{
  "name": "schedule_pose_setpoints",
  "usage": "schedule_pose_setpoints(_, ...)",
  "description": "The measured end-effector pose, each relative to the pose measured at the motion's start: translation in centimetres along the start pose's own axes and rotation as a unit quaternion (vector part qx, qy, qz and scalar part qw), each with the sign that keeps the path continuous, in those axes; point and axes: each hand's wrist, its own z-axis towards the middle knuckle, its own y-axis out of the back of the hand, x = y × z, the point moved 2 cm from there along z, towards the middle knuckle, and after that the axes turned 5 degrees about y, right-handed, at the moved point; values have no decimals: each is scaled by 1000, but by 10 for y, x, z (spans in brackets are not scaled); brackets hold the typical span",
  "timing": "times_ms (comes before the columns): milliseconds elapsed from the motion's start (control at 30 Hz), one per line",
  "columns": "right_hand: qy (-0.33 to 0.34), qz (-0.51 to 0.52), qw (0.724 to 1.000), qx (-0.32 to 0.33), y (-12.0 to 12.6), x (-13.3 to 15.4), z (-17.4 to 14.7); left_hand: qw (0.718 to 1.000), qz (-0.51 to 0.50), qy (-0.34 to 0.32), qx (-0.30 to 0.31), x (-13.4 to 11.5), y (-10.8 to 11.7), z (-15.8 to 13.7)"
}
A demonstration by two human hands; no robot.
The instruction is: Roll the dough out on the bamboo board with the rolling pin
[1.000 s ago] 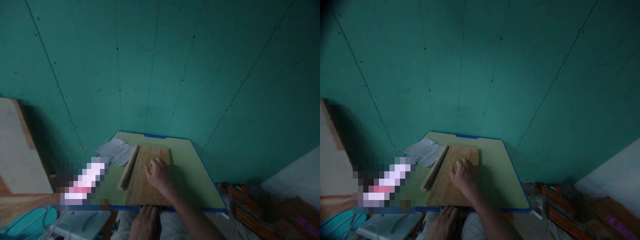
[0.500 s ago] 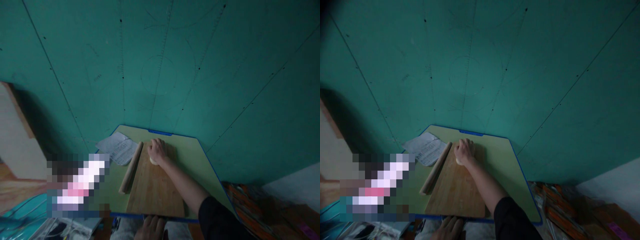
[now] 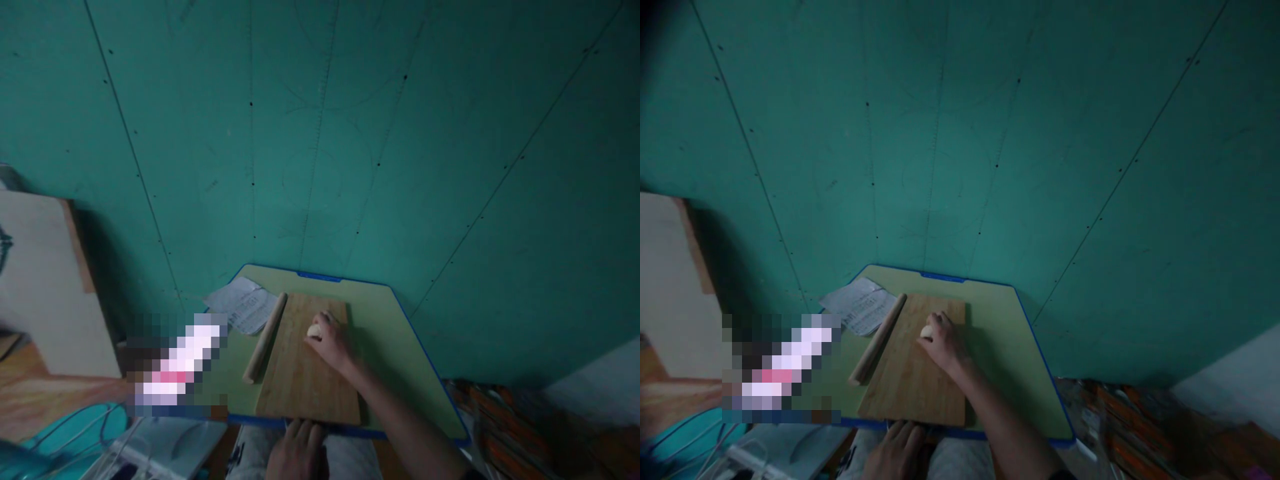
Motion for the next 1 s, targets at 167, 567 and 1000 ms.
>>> schedule_pose_setpoints(167, 8, 35, 996, -80, 17, 6, -6, 1000, 1, -2, 8, -9, 20, -1)
schedule_pose_setpoints(567, 11, -13, 1000, 16, 26, 17, -61, 998, -8, 35, 44, -21, 33, 1)
schedule_pose_setpoints(1000, 87, 14, 994, 67, -39, 40, 23, 991, -6, -56, -119, -10, 6, -6)
